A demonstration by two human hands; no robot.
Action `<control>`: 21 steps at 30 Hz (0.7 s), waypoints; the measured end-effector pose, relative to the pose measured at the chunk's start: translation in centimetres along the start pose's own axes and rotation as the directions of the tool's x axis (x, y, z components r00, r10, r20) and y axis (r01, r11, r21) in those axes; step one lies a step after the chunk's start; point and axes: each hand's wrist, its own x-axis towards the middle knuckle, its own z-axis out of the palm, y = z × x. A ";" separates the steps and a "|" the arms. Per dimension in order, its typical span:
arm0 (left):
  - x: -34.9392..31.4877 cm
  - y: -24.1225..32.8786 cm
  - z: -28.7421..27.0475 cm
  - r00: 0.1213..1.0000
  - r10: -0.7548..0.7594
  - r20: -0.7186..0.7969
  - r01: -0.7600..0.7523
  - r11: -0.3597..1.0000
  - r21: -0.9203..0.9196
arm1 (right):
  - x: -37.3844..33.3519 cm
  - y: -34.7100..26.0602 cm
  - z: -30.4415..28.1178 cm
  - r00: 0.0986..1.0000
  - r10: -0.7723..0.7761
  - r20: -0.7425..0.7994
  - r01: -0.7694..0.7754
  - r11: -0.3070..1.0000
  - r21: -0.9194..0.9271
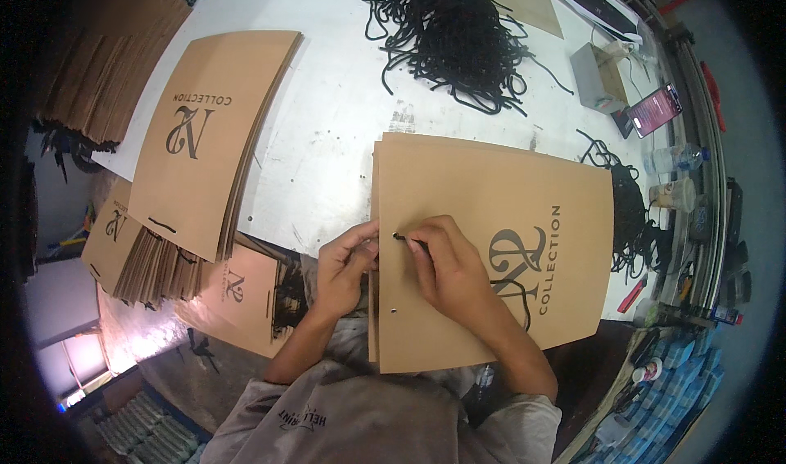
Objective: The person threads black cords through pre-punched holes in brown paper bags, ties knots, and stacks the finished bags. The process is repeated for multiple bags on a white work table.
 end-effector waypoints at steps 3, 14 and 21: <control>0.2 -0.2 -0.1 1.000 0.011 0.021 -0.011 1.000 0.001 | -0.1 0.4 0.8 0.998 -0.062 -0.021 0.061 0.996 -0.063; 0.5 1.3 -1.3 0.998 0.028 -0.054 -0.002 0.906 0.424 | -0.7 2.7 2.0 0.995 0.095 -0.017 -0.093 0.991 0.100; -2.4 3.7 -2.5 0.994 0.053 0.100 -0.068 0.986 0.149 | -1.4 0.5 3.8 0.994 0.030 -0.103 -0.009 0.980 0.198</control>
